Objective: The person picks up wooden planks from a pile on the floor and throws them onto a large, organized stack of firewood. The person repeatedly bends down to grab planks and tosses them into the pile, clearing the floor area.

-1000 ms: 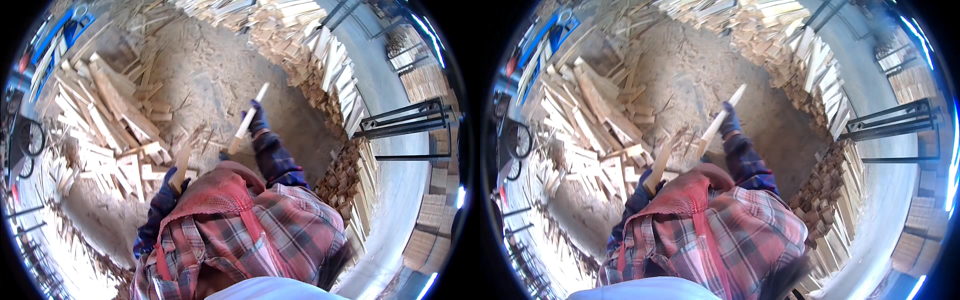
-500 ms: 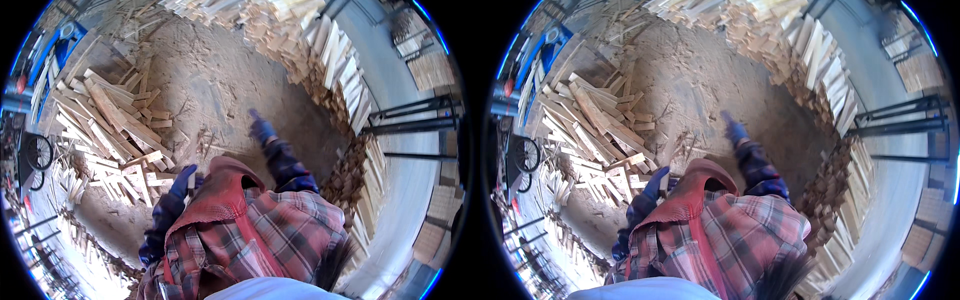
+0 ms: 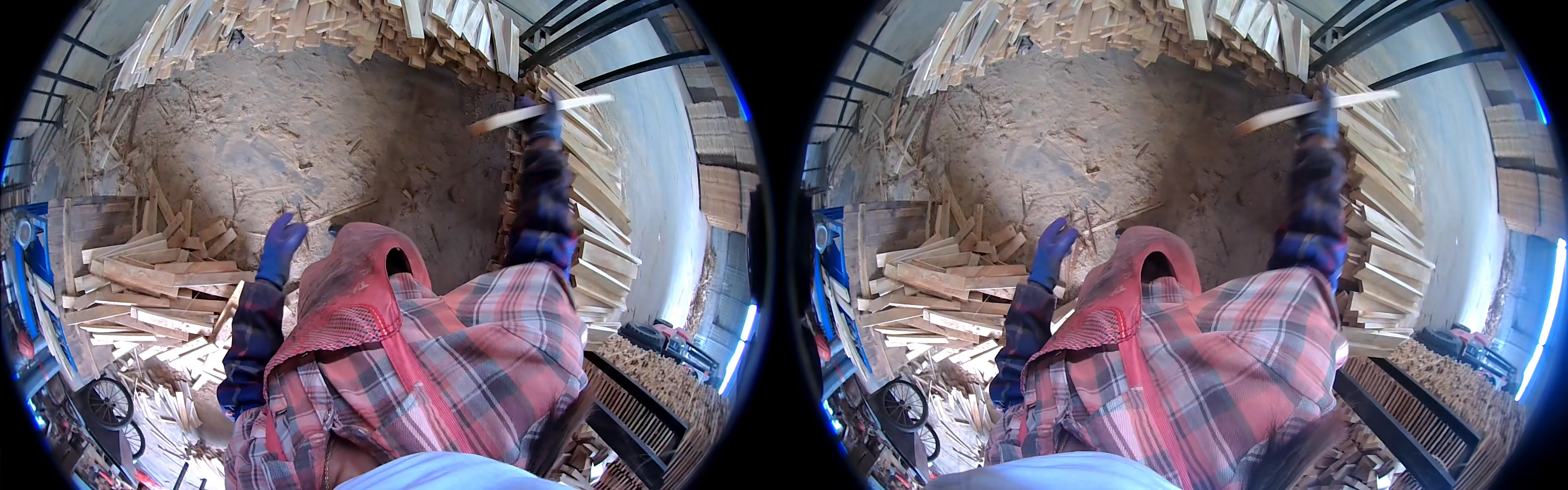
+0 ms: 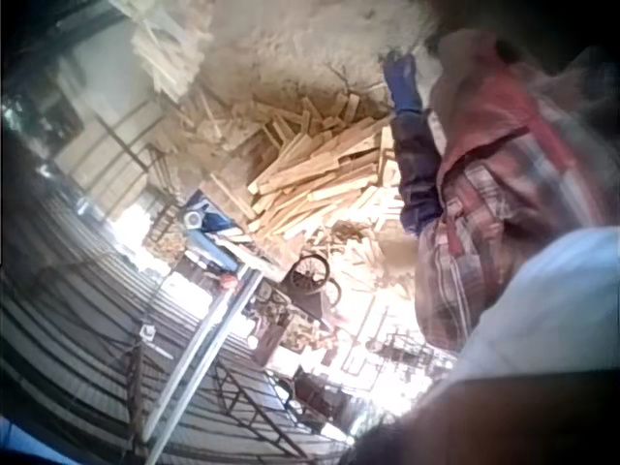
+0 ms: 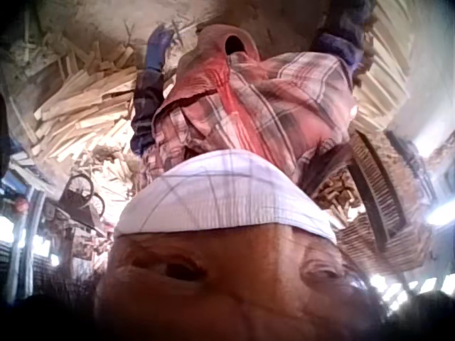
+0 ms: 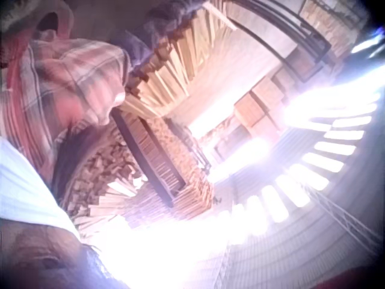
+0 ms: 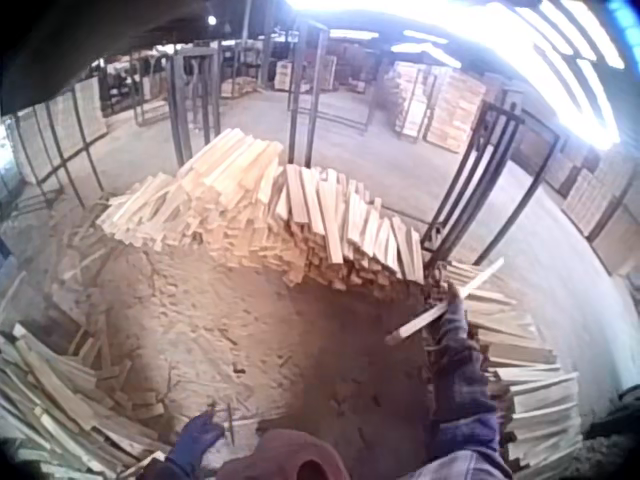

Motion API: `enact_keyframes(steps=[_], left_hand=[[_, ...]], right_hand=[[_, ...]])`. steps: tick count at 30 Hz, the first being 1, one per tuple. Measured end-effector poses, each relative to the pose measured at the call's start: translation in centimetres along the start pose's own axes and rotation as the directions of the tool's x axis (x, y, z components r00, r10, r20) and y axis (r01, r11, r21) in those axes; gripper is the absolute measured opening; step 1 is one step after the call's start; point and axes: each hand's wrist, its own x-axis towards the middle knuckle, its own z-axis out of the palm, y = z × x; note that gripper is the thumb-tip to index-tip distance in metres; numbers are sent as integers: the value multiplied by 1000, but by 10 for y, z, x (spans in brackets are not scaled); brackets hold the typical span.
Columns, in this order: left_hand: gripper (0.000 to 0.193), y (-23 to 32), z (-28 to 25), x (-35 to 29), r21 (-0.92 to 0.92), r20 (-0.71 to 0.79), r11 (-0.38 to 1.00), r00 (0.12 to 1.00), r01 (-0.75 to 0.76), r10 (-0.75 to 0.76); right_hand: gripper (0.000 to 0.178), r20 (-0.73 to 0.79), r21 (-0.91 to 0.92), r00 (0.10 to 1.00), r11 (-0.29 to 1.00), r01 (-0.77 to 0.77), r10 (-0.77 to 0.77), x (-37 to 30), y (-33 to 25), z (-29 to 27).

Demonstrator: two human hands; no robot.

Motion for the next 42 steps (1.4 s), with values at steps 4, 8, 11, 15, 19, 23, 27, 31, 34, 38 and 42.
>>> enact_keyframes(steps=[4,8,11,15,19,23,27,31,34,38,42], left_hand=[[68,-54,-48,-42,-13,-230,982,955,189,-187],[70,-126,-55,-95,-281,-378,951,896,128,-232],[65,-132,-53,-138,-209,-406,975,900,77,-159],[51,-176,-23,-195,-336,-726,928,583,160,-364],[54,-265,47,-262,-774,-595,626,451,-97,-665],[48,-351,92,-329,-863,-401,169,442,-476,-802],[35,-424,121,-392,-751,-217,-90,374,-654,-902],[26,-499,128,-421,-753,-9,-256,398,-607,-917],[23,-575,115,-404,-858,51,-207,323,-471,-945],[22,-705,109,-329,-931,-63,-34,252,-363,-966],[27,-812,64,-240,-819,-99,-52,230,-572,-968]], right_hand=[[49,-64,-22,981,983,183,-184,90,-43,-24],[50,149,-361,985,932,-29,89,44,193,25],[47,278,-822,695,539,-186,663,-121,374,46],[40,194,-846,-115,225,484,974,-382,451,71],[42,-159,-772,-360,111,625,920,-499,474,69],[54,-171,-635,42,-143,759,984,-514,553,60],[61,-184,-663,234,-297,687,955,-531,592,12],[54,-307,-434,245,-364,824,920,-571,634,-39],[52,-312,-339,130,-238,910,941,-602,658,-62],[55,-340,-351,259,-377,857,904,-607,713,-82],[55,-179,-258,389,-425,868,904,-555,799,-92]])
